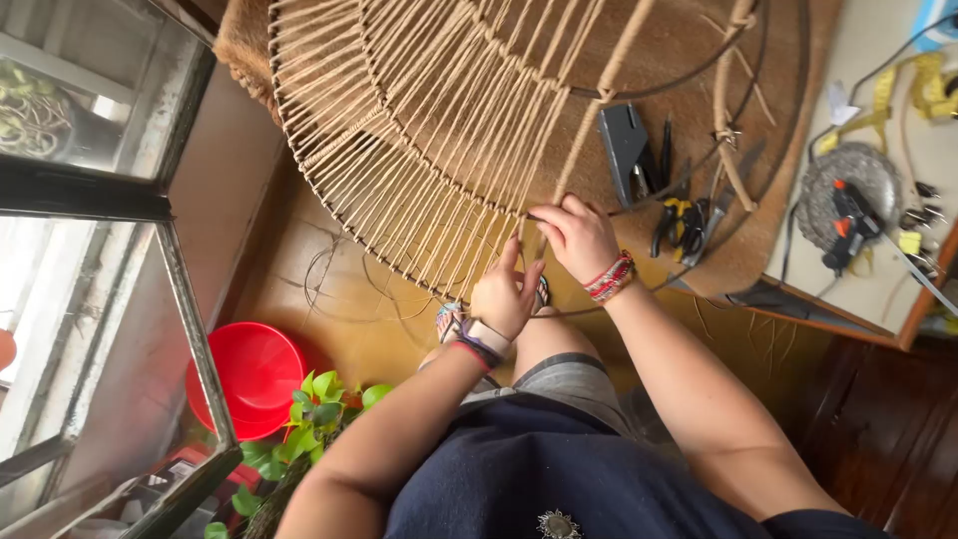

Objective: Weaving rattan strips onto a frame to construct a lampshade

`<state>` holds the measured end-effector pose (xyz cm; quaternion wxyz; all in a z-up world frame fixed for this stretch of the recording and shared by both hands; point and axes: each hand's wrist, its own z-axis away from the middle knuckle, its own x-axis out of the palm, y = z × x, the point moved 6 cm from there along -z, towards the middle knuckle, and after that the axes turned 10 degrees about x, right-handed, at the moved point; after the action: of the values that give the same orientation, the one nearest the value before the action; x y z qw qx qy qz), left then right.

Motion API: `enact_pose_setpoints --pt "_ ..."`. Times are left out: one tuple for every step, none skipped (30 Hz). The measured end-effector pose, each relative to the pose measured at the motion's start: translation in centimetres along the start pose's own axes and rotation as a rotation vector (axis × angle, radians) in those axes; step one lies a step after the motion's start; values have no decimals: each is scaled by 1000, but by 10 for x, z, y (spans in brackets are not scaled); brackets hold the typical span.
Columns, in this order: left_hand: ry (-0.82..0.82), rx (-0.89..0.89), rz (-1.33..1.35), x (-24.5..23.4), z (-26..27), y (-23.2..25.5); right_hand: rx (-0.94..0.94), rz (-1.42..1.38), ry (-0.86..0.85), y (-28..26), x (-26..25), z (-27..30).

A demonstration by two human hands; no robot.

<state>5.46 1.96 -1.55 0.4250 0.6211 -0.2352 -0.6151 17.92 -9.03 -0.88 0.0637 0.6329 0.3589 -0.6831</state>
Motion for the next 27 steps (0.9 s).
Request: enact_pose_setpoints --pt "9 -1 0 -2 -9 0 -9 0 1 -1 -4 -3" --pt "70 0 -34 -7 -16 1 -33 -20 -21 -3 -7 -4" --pt "128 1 -64 -10 -22 2 -55 -38 -45 -4 -10 -4" --pt "136 -1 -61 -10 -23 -3 -63 -35 -46 1 -10 -5" --pt "216 36 39 -13 -26 -5 -85 -12 -45 5 -10 -8" --pt "296 75 138 -16 -27 -8 -108 11 -44 9 -9 -11" --pt "307 76 137 -27 -24 -1 -119 11 -41 12 -11 -13" --pt "262 66 307 -34 -21 5 -131 10 -19 14 -13 -13" --pt "214 61 477 -40 -18 12 -142 10 7 17 -16 -14" --pt "223 68 475 -43 -15 12 -152 10 14 16 -15 -16" --pt "139 87 545 -39 -10 15 -135 22 4 18 -14 -15" --pt "54 107 614 -35 -4 18 -118 35 -5 18 -13 -13" --pt "61 117 617 -29 3 14 -127 41 2 21 -11 -14" --pt "71 116 576 -23 12 9 -116 53 17 23 -9 -12" --pt "81 116 532 -18 23 2 -105 62 34 24 -7 -10" --pt "90 127 532 -6 28 -10 -114 66 44 22 -9 -15" --pt "111 127 536 5 42 -23 -120 82 91 19 -11 -11" --pt "131 128 540 16 58 -35 -126 98 138 14 -14 -6" --pt "135 137 538 30 70 -48 -130 99 147 10 -11 -5" --pt "185 160 620 40 81 -59 -171 77 210 4 -13 -4" --pt "234 171 701 51 95 -70 -210 50 261 -2 -13 -2" --pt "237 168 699 64 98 -80 -213 46 258 2 -9 0" --pt "235 146 745 77 98 -91 -227 73 274 4 -6 -2" --pt "232 125 790 90 98 -101 -241 100 290 6 -5 -4" --pt "238 130 790 103 93 -109 -249 101 293 8 -3 -4" --pt "221 -21 1010 122 87 -124 -251 110 290 10 -1 -7" --pt "200 -178 1229 143 81 -137 -251 120 285 13 1 -10"
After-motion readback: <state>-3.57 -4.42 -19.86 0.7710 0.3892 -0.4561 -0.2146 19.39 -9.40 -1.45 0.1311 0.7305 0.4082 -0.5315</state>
